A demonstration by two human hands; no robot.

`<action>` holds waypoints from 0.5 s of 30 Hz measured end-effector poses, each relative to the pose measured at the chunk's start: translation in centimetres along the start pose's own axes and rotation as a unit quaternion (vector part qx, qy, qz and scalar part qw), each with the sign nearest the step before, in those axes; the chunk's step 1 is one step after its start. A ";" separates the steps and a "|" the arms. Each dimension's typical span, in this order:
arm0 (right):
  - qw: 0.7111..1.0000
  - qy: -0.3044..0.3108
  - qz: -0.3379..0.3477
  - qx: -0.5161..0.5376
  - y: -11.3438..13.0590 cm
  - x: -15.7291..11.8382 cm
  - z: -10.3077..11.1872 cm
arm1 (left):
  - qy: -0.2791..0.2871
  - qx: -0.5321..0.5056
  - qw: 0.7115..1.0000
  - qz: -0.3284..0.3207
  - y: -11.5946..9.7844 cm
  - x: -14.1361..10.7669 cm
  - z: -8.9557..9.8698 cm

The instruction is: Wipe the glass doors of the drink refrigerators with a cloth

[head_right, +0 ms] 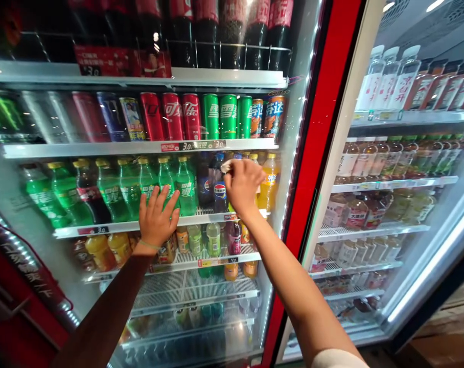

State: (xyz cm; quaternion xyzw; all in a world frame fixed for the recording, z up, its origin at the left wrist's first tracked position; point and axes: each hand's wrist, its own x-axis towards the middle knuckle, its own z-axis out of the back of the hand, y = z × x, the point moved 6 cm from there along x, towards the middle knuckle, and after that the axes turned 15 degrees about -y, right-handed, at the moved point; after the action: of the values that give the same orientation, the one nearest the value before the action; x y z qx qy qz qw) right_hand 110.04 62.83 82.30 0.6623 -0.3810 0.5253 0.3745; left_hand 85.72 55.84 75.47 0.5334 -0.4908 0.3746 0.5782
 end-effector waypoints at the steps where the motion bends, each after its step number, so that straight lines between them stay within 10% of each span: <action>1: 0.999 0.019 0.040 0.022 1.8 -0.2 -0.3 | 0.000 0.000 1.000 -0.001 0.0 0.0 0.0; 4: 0.957 0.108 0.245 0.109 5.7 -4.6 0.4 | 0.006 -0.007 1.000 0.004 0.0 -0.2 -0.2; 7: 0.930 0.133 0.323 0.112 2.0 -7.7 2.2 | 0.002 -0.023 1.000 0.020 -0.1 -0.3 -0.3; 11: 0.991 0.081 0.109 -0.015 -7.4 -1.9 1.8 | -0.016 -0.010 1.000 0.011 -0.6 -0.3 -0.4; 15: 0.998 0.018 -0.005 -0.052 -6.5 1.3 0.5 | -0.018 0.011 1.000 -0.007 -0.9 -0.3 -0.4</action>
State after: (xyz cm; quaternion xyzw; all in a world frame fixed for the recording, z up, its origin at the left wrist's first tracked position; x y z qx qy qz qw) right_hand 116.28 65.01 82.83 0.6341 -0.3976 0.5146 0.4184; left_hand 86.60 56.13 74.99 0.5494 -0.4938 0.3661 0.5659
